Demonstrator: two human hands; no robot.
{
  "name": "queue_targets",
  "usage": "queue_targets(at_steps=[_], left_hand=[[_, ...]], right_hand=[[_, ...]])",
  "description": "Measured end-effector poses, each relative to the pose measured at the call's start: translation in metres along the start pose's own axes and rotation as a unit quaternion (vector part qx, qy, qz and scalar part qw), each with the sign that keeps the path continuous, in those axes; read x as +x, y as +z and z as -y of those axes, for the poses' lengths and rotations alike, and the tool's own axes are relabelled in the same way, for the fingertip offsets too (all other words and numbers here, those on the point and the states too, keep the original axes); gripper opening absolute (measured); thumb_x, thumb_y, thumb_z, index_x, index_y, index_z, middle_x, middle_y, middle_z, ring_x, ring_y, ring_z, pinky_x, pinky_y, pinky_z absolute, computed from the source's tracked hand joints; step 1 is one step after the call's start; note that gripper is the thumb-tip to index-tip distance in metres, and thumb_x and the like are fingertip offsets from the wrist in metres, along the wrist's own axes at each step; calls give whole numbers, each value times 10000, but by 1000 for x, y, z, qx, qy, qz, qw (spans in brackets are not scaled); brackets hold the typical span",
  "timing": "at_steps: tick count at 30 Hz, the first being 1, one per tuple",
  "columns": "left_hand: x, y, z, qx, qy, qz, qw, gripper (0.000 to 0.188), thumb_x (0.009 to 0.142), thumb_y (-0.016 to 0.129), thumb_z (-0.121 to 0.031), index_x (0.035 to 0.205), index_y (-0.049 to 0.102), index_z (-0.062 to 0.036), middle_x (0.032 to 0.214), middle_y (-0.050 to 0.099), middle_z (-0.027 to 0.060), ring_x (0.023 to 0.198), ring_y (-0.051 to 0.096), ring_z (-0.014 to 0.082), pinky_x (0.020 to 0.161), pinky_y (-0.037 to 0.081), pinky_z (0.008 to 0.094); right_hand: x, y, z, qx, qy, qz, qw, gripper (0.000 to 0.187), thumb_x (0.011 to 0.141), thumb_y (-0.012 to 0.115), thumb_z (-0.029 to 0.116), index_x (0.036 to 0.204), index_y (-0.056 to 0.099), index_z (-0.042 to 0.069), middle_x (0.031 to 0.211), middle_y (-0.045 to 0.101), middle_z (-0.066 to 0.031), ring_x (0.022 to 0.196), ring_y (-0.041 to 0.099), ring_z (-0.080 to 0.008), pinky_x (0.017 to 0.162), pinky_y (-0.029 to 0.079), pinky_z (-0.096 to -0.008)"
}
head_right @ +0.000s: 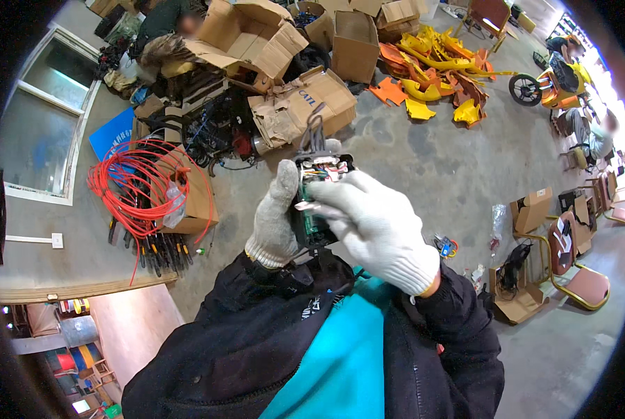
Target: The recorder is assembling or repairing a PCB unit by connecting wires and using a screwdriver to secure components.
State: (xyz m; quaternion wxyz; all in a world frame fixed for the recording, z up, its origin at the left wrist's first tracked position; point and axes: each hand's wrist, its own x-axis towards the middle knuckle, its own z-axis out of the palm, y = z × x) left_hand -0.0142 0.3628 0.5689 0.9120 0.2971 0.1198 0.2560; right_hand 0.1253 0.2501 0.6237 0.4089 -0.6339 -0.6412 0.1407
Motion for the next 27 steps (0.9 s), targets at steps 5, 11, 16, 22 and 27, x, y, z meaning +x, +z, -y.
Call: queue_targets(at_steps=[5,11,16,22,27], left_hand=[[5,-6,-5,-72,-16,48,996,696,1068,523,-559,1501,464,-16,1295,666,167,1136,703,273,985,597,475],[8,-8,2,-83,-41,2,996,652,1078,489,-575,1405,552,-15,1254,695,156,1082,726,265,925,628,429],[8,-10,3,-58,-59,-27,996,623,1077,500,-575,1372,581,-32,1229,701,132,1069,724,232,910,627,404],[5,-10,0,-32,-55,-53,997,630,1086,475,-562,1358,597,-7,1216,717,171,1065,742,271,905,641,427],[3,-10,1,-1,-39,-37,999,595,1086,493,-542,1332,611,-13,1170,730,159,1024,751,264,862,653,416]], right_hand=[[6,-15,-11,48,67,-145,986,191,911,728,19,1102,735,15,948,688,-135,816,701,-269,748,556,-346],[4,-5,-17,-60,24,-31,997,262,849,801,147,1100,728,154,925,630,-87,828,690,-321,713,564,-408],[12,3,-20,-114,-12,1,993,281,812,785,124,1079,707,164,964,639,-80,904,695,-323,746,577,-426],[17,9,-24,-135,-37,-5,990,255,803,775,118,1043,692,142,975,635,-100,925,687,-327,757,572,-439],[18,11,-22,-134,38,0,990,219,853,770,149,1050,685,110,1004,642,-126,907,677,-354,744,557,-439]])
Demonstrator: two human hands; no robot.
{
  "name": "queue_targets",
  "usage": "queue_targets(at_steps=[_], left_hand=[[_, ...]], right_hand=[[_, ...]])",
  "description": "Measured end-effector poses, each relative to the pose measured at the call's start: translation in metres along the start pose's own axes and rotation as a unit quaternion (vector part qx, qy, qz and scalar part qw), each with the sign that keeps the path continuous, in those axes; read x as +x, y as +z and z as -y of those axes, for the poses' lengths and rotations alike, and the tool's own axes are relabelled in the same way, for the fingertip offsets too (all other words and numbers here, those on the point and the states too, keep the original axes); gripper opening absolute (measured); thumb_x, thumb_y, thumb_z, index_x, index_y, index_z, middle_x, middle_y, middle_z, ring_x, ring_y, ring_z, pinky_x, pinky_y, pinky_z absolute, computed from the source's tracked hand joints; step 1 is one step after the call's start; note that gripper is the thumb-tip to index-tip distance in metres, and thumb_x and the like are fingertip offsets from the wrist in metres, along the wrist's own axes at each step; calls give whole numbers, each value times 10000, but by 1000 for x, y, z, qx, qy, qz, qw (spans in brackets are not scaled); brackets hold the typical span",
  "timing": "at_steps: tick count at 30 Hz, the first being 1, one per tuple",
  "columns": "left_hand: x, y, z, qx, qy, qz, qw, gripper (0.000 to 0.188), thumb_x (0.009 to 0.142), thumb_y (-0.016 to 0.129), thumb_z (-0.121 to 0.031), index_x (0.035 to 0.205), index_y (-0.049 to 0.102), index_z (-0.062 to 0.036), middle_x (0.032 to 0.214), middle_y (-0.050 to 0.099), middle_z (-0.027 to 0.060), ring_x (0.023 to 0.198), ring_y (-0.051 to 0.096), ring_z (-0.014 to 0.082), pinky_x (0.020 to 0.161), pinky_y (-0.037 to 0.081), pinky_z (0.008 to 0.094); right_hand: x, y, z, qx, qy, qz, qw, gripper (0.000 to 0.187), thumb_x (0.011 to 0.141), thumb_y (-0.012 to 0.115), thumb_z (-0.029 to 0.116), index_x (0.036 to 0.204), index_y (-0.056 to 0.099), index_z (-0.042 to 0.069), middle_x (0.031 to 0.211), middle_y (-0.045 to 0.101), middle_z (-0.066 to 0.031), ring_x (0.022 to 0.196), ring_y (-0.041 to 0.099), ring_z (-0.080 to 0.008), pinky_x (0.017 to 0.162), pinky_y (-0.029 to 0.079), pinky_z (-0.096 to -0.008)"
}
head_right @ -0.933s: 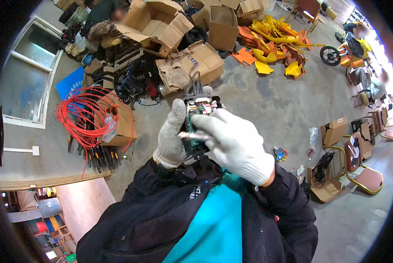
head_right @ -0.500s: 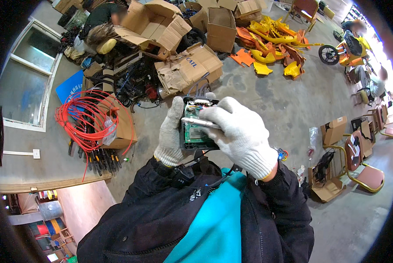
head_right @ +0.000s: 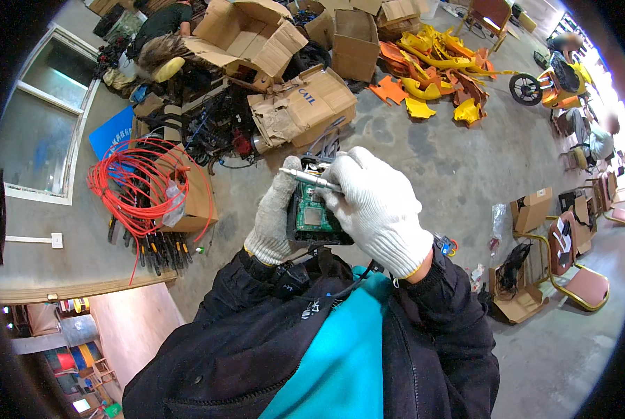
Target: The recorder is assembling or repairing a PCB unit by connecting wires and using a screwdriver to secure components.
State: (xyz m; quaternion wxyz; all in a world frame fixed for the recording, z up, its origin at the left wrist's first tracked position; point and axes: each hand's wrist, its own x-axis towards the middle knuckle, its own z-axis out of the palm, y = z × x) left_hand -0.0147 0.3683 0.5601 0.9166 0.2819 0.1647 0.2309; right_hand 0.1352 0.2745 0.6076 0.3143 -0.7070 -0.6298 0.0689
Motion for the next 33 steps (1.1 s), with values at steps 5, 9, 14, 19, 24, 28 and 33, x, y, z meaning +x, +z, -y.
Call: queue_targets(at_steps=[5,9,14,19,24,28,33], left_hand=[[4,-5,1,3,-35,-16,999,623,1091,463,-557,1344,601,-5,1176,726,175,1002,755,277,839,663,426],[8,-10,0,-104,-33,13,994,725,1082,399,-616,1401,556,15,1243,695,243,1055,741,348,894,650,486],[5,-15,-5,-108,-1,32,994,669,1040,570,-475,1458,476,39,1318,629,322,1173,682,453,987,581,620],[8,-22,0,-65,22,17,997,678,865,653,-198,1468,463,48,1355,614,329,1225,652,476,1027,562,625],[8,-29,6,18,8,-34,999,718,827,667,-201,1467,477,62,1370,613,312,1234,644,478,1093,510,634],[22,-25,34,-3,-25,-52,998,711,865,668,-260,1446,491,109,1371,608,333,1241,633,495,1096,496,659],[50,-5,76,13,-90,-66,994,706,870,675,-240,1455,477,102,1405,571,354,1295,590,511,1117,471,669]], right_hand=[[3,-7,-1,36,59,20,997,233,872,774,167,1057,679,61,982,645,-138,891,677,-348,744,552,-430],[-4,-21,-13,280,184,-5,942,204,901,744,107,1080,702,19,914,686,-123,813,695,-225,748,552,-350],[-36,-33,-84,252,309,-86,913,234,989,672,182,1160,708,27,914,687,-9,699,562,-59,615,485,-249],[-128,-9,-226,392,508,-156,751,276,975,685,182,1198,678,18,900,636,-5,666,552,-94,582,475,-253],[-308,41,-303,381,593,-116,700,117,926,658,145,852,664,53,721,621,-33,572,581,-142,542,464,-301],[-440,96,-308,362,679,-147,622,153,920,648,106,1028,675,2,768,644,-96,589,656,-229,541,541,-374],[-526,118,-299,368,751,-185,516,160,893,671,91,995,704,-27,743,687,-135,589,664,-234,534,548,-382]])
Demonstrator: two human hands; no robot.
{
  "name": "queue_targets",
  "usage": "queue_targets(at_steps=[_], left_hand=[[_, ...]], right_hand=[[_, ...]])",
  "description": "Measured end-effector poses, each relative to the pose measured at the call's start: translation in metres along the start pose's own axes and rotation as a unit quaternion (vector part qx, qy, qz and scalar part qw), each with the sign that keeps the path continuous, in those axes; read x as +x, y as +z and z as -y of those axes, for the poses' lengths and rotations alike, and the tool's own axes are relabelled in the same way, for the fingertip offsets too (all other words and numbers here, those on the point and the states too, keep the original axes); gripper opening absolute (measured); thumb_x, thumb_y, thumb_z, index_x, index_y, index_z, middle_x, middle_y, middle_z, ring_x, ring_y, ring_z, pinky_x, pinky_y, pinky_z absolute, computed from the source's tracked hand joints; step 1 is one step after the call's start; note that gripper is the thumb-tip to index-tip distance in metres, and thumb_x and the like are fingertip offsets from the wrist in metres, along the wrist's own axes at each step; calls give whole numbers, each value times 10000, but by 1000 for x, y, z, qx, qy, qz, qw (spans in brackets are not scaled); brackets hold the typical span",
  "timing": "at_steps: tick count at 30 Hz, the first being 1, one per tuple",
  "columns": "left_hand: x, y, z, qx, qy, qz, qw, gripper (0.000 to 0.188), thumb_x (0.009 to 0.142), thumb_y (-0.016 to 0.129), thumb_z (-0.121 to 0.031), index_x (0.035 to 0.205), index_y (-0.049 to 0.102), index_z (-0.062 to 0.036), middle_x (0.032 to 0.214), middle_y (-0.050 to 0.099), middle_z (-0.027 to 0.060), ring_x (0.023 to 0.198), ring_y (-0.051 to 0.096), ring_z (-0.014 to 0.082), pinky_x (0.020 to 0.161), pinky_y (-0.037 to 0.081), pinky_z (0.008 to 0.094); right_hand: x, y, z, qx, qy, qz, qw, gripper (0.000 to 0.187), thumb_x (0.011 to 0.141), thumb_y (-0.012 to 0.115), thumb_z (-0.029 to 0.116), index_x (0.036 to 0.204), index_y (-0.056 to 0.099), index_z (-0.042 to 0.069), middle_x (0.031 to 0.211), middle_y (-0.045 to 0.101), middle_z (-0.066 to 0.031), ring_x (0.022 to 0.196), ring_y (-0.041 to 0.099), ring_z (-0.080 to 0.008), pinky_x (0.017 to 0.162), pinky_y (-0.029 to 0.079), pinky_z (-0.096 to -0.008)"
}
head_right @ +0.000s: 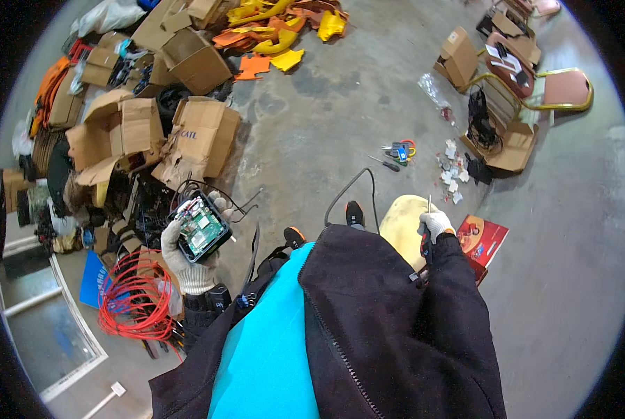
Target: The recorder is assembling or repairing a PCB unit by connecting wires and using a screwdriver to secure components.
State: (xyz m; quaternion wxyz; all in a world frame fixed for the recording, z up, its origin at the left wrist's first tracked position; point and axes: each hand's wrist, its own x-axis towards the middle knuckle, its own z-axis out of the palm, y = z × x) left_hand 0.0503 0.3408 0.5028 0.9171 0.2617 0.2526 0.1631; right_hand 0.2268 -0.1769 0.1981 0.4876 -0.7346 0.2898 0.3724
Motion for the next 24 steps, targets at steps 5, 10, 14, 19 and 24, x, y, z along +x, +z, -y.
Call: queue_targets(at_steps=[5,10,14,19,24], left_hand=[[1,22,9,32,-38,10,999,716,891,670,-257,1472,457,102,1435,541,359,1303,583,509,1114,478,662],[12,39,26,33,-62,2,998,696,888,664,-256,1465,485,89,1422,555,362,1302,576,518,1135,434,687],[25,44,23,35,-76,2,997,690,887,667,-251,1452,487,102,1431,544,363,1318,556,526,1141,428,685],[70,51,24,68,-98,20,993,707,901,659,-265,1462,453,114,1438,535,357,1318,559,515,1121,475,654],[146,56,6,77,-156,50,983,700,912,643,-273,1458,448,120,1440,531,364,1313,562,514,1102,493,658]], right_hand=[[-27,-10,-30,-27,1,29,999,78,830,709,76,852,701,1,736,674,-97,631,652,-203,582,512,-360],[-15,-3,-44,32,-7,77,996,211,865,675,131,986,690,-41,788,699,-150,675,690,-260,648,586,-389],[-6,9,-48,9,2,9,1000,227,871,672,153,982,695,-43,776,702,-152,664,697,-266,652,584,-382],[-10,14,-35,-44,5,-26,999,301,840,714,174,1045,690,-44,751,704,-136,625,703,-245,606,557,-370],[-44,42,-33,78,2,-73,994,271,878,698,171,1080,673,-8,724,642,-77,588,639,-200,558,522,-357]])
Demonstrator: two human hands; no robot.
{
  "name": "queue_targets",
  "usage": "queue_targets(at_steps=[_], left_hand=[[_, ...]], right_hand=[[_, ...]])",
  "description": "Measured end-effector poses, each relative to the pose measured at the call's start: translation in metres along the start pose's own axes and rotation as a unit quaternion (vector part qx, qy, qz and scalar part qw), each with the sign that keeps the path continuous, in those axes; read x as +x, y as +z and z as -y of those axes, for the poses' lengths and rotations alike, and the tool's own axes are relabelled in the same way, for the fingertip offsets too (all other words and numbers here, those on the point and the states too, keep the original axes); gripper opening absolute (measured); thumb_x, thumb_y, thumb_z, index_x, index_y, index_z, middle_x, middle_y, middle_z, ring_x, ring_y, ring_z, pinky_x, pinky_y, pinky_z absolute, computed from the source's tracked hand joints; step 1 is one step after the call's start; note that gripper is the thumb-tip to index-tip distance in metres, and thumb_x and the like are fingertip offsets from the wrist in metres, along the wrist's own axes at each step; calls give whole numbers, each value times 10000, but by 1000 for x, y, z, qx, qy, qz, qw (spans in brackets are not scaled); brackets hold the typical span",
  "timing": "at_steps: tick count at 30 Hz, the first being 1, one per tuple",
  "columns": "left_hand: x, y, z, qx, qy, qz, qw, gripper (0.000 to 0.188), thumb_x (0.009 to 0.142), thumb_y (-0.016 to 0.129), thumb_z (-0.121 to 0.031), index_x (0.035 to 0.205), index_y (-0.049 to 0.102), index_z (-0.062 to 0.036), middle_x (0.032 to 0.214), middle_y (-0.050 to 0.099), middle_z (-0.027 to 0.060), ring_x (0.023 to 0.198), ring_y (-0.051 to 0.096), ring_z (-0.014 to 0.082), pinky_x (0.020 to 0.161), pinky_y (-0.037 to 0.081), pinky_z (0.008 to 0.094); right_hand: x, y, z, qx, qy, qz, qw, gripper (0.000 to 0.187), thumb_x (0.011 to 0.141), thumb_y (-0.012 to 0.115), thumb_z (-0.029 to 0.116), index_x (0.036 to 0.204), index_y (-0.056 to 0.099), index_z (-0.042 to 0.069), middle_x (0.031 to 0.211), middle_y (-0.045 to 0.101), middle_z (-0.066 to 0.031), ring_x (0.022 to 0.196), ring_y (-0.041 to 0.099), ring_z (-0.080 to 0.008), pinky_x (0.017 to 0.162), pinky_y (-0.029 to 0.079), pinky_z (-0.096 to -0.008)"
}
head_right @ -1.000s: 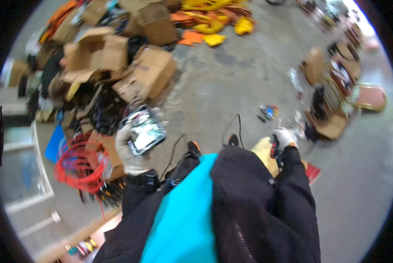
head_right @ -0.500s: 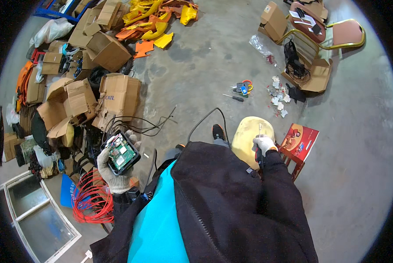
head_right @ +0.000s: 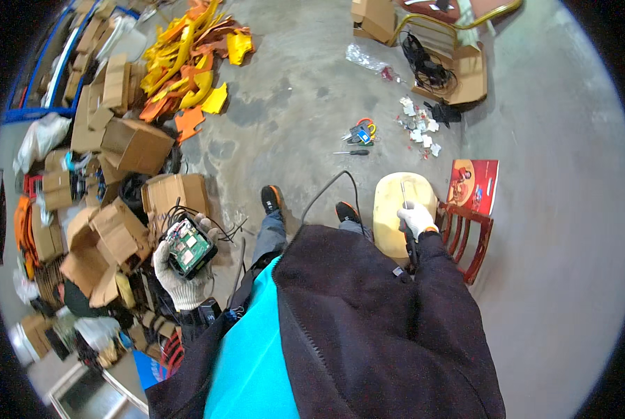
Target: The recorder is assembling or repairing a PCB unit by connecting wires and using a screwdriver to secure components.
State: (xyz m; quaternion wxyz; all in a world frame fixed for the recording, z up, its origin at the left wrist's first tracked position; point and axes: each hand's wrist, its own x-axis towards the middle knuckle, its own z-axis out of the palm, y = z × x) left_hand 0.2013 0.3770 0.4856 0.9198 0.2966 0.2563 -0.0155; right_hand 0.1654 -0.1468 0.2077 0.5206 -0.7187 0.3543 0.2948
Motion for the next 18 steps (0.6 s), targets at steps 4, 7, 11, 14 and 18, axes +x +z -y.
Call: queue_targets(at_steps=[4,7,11,14,18], left_hand=[[70,-9,-46,45,-50,68,995,627,937,604,-264,1435,493,101,1382,593,352,1237,634,480,1044,547,613],[125,-5,-81,136,-81,46,986,535,937,594,-248,1351,573,89,1308,650,324,1211,658,459,1037,564,573],[190,7,-98,169,-196,140,956,531,949,585,-245,1383,564,60,1327,660,286,1219,667,443,1056,555,586],[226,4,-87,178,-260,145,938,516,957,575,-250,1361,575,70,1305,660,314,1208,667,457,1060,550,586],[253,2,-61,236,-294,180,909,493,956,592,-275,1325,613,51,1282,679,302,1165,686,457,1033,560,587]], right_hand=[[-44,35,-19,187,44,-56,980,161,965,611,170,1035,640,28,727,595,-54,587,597,-181,548,528,-345],[-98,82,-32,157,70,-133,976,209,962,608,189,1064,659,13,720,632,-64,587,626,-181,553,538,-343],[-171,161,-47,40,114,-157,980,382,895,651,271,1149,729,-4,832,733,-108,728,708,-198,694,561,-342],[-230,214,-63,24,153,-158,975,462,871,675,351,1202,750,37,947,763,-114,903,723,-206,833,553,-346],[-282,249,-72,2,257,-140,956,530,883,736,435,1262,757,66,1208,769,-161,1145,712,-272,1000,514,-354]])
